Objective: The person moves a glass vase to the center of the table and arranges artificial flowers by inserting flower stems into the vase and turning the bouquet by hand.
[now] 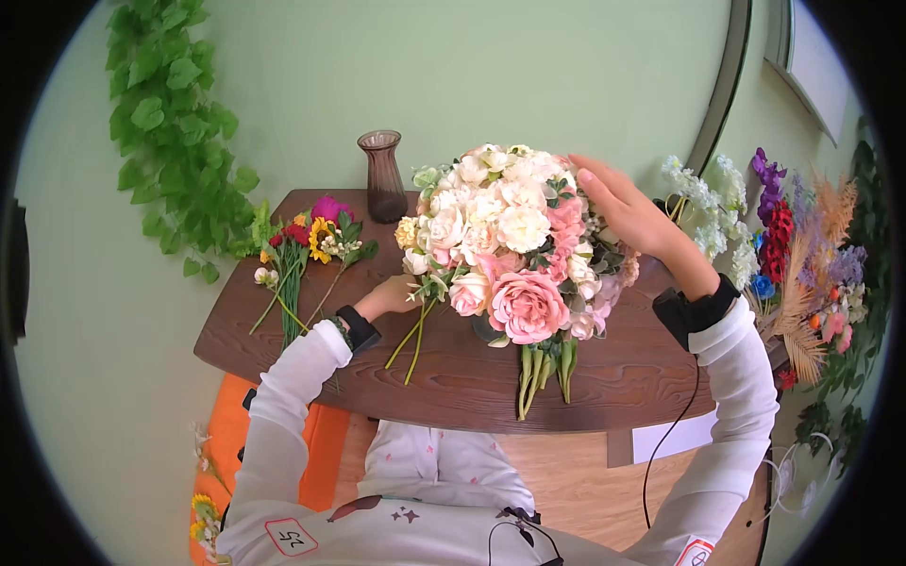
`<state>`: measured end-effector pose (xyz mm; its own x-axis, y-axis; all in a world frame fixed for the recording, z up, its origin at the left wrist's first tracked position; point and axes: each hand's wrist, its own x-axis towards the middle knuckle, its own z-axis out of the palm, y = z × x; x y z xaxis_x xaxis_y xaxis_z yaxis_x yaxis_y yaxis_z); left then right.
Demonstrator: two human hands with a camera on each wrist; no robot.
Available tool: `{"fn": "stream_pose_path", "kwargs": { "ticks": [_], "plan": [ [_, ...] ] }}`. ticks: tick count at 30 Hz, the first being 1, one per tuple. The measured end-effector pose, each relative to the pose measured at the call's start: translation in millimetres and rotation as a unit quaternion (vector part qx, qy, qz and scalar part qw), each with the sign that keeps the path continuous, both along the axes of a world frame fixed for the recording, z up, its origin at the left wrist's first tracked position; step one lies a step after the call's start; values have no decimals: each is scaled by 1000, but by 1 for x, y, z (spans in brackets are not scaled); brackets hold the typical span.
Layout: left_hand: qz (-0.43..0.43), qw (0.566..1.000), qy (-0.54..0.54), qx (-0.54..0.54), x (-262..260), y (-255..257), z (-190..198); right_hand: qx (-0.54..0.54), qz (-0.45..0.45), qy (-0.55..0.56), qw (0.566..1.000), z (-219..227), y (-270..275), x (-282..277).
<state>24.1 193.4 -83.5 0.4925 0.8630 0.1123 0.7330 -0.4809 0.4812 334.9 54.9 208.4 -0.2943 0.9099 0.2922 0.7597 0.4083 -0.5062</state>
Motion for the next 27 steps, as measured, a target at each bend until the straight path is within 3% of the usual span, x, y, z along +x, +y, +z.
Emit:
{"fn": "stream_pose_path", "kwargs": {
  "ticks": [4, 6, 7, 8, 10, 12, 14, 16, 18, 20, 22, 24, 26, 27],
  "plan": [
    [51, 996, 63, -23, 9, -13, 4, -32, -8, 31, 999, -3, -11, 9],
    [56, 996, 52, 53, 6, -3, -8, -93, -8, 5, 996, 3, -23, 8],
    [-9, 996, 45, -76, 2, 7, -4, -110, -28, -2, 994, 7, -29, 6],
    [-13, 996, 48, -75, 3, 11, -6, -109, -32, 1, 993, 9, -33, 5],
    [110, 975, -61, -181, 5, -11, 30, -160, -37, 78, 983, 9, -41, 1],
    [101, 977, -76, -173, -2, -6, 34, -162, -7, 146, 976, 1, -43, 2],
    [165, 960, -180, -138, -8, -5, 45, -113, 2, 95, 989, -5, -39, 5],
    [133, 960, -210, -125, -21, -4, 65, -83, 9, 89, 993, -9, -42, 3],
    [161, 942, -274, -111, -33, 0, 75, -35, -32, -8, 999, -11, -46, 2],
    [111, 927, -359, -21, -46, -4, 90, -6, -28, -14, 999, -14, -50, 3],
    [117, 919, -376, 6, -48, -28, 125, 17, -28, -7, 999, -12, -56, 2],
    [99, 911, -399, 32, -52, -41, 147, 19, -38, -5, 999, -3, -64, -3],
    [77, 908, -407, 61, -55, -61, 171, -91, -70, 51, 992, 13, -77, -11],
    [77, 909, -406, 61, -55, -70, 182, -91, -70, 51, 992, 13, -77, -10]
  ]
}}
